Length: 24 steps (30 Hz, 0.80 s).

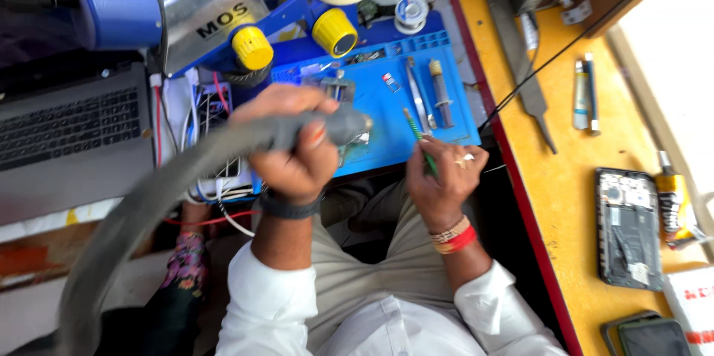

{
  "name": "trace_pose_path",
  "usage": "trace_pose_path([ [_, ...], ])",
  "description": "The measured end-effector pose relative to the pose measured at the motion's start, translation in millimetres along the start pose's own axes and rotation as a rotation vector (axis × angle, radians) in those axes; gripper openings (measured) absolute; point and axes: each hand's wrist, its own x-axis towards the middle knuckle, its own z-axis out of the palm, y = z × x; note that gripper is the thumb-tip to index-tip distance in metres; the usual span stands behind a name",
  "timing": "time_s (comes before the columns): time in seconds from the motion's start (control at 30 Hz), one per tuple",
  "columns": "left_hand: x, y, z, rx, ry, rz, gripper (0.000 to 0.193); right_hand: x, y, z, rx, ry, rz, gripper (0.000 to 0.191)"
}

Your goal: The person disassembles a smartphone at a repair workbench, lifting the motherboard out of the phone body and placing it in a fixture. They then use a hot air rework gun on the board while holding a tool in the other hand, working on the board under a desk-mounted microscope.

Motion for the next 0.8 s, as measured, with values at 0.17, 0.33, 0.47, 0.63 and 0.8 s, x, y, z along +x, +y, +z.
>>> trace_pose_path([
  [0.17,18.8,43.1,-36.5,0.118,0.161,0.094,0.045,7.4,-20.6,17.1,-0.209,-0.042,-0.038,0.013],
  [0.33,28.9,62.3,-72.8,0.190,0.299,0.118,0.045,9.2,-37.3,22.6,-0.302,-0.120,-0.022,0.010],
  [0.47,24.8,72.7,-98.7,0.225,0.315,0.095,0.045,11.7,-45.4,26.2,-0.341,-0.163,-0.044,0.009],
  [0.63,19.4,75.2,-117.6,0.221,0.359,0.070,0.048,17.3,-41.7,18.6,-0.326,-0.168,-0.026,0.010],
  [0.8,12.5,79.0,-127.9,0.231,0.396,0.029,0.051,42.2,-15.5,-10.2,-0.089,-0.328,0.056,0.027],
])
